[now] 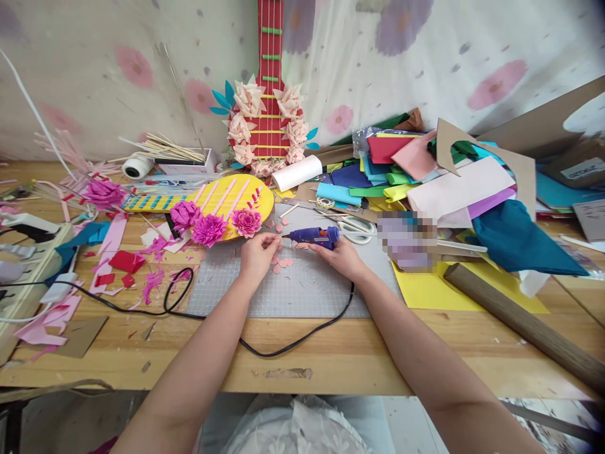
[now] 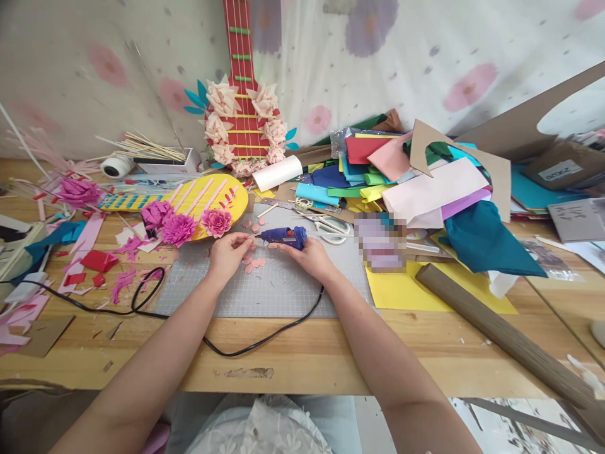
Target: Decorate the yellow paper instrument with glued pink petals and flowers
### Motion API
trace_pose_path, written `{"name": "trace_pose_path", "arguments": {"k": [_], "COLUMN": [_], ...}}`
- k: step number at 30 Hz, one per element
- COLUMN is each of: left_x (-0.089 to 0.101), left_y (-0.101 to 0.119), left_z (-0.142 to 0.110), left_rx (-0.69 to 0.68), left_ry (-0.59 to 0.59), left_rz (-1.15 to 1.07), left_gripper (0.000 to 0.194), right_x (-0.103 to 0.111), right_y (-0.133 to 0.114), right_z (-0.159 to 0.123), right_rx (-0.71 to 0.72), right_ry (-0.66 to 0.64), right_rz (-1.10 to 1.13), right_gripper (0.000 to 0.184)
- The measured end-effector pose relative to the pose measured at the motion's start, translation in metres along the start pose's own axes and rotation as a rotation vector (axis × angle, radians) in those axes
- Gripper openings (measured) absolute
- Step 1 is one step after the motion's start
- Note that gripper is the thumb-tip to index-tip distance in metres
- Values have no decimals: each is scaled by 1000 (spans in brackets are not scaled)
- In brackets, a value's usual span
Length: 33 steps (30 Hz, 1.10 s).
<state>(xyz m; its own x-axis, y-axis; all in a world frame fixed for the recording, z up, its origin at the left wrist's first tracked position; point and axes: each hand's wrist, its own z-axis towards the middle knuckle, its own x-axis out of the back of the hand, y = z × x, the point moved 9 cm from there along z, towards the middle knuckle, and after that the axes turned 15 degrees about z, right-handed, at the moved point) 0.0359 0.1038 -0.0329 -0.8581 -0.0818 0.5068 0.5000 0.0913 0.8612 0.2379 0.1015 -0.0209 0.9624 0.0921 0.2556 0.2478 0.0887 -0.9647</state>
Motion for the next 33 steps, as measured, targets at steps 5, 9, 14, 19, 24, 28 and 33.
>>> {"name": "trace_pose_path", "arguments": {"k": [5,9,14,19,24,28,33], "left_x": [-1,0,-2,-4,-2,-1,-13], "left_y": [3,5,3,6,18,29,40], "left_z": [-2,-3,-2,2,-1,-8,-16], "left_rx": [13,7,-13,-131,-227,-295,-382], "left_ry": [-9,-9,-24,-9,36,52,-70], "left_rz": [-4,14,42,154,260,293,350], "left_gripper": [17,17,17,20,25,31,33], "right_x": [0,0,4,15,29,28,21], "right_y": [0,1,7,17,17,14,5], "right_z": [1,0,2,7,15,22,21], "right_rx": [11,-5,-37,-115,-86,-20,48], "right_ry": [14,15,54,143,301,321,245], "right_rz": [12,42,75,144,-62,-234,-329], "right_gripper": [39,39,41,45,46,43,42]}}
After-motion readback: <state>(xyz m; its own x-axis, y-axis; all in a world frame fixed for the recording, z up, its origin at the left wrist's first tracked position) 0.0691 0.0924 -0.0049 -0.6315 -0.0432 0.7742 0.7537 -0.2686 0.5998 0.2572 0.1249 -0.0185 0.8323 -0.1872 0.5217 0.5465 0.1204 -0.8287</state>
